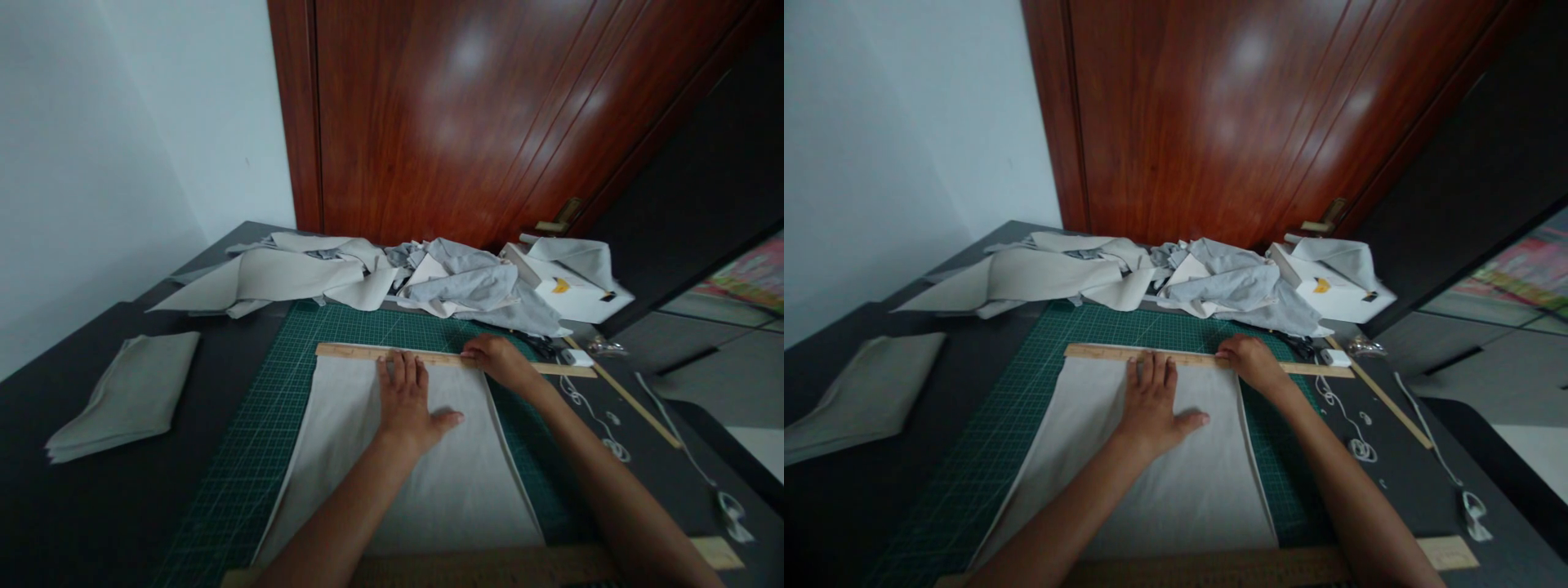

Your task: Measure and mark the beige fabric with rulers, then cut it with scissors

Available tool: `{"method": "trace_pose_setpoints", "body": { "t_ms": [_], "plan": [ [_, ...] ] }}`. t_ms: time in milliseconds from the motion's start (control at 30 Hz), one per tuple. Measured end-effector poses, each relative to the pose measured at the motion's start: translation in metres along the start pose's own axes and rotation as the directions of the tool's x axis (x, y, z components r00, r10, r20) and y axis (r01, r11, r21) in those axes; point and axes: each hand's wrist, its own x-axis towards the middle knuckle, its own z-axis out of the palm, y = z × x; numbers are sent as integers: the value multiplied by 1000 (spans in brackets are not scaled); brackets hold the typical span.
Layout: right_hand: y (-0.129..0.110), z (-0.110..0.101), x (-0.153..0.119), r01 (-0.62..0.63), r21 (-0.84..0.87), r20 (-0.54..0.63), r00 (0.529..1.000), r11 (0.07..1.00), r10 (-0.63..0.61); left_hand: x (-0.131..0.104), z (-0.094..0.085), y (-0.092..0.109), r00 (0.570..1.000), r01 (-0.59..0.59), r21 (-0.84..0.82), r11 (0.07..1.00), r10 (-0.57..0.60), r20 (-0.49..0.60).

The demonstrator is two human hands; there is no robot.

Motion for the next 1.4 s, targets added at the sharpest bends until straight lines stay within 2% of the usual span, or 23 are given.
{"method": "trace_pose_setpoints", "body": {
  "t_ms": [300, 667, 1000, 1133, 1400],
  "plan": [
    [-11, 13, 5, 61, 73, -59, 997, 995, -56, 1, -2, 1, 1000, 0, 9, 1000, -1, 10],
    [-14, 14, 4, 71, -7, -87, 994, 997, -71, 0, 0, 0, 1000, 0, 8, 1000, 0, -8],
    [-24, 38, 12, 86, 3, -140, 986, 996, -85, 0, 1, 0, 1000, 3, 5, 1000, -3, -28],
    [-28, 33, 11, 72, -46, -121, 990, 996, -77, 1, 3, 0, 1000, 5, 1, 1000, -5, -24],
    [-21, 8, 4, 40, -186, -62, 997, 982, -52, 0, -1, 1, 1000, 7, 14, 1000, -7, 7]
  ]
}}
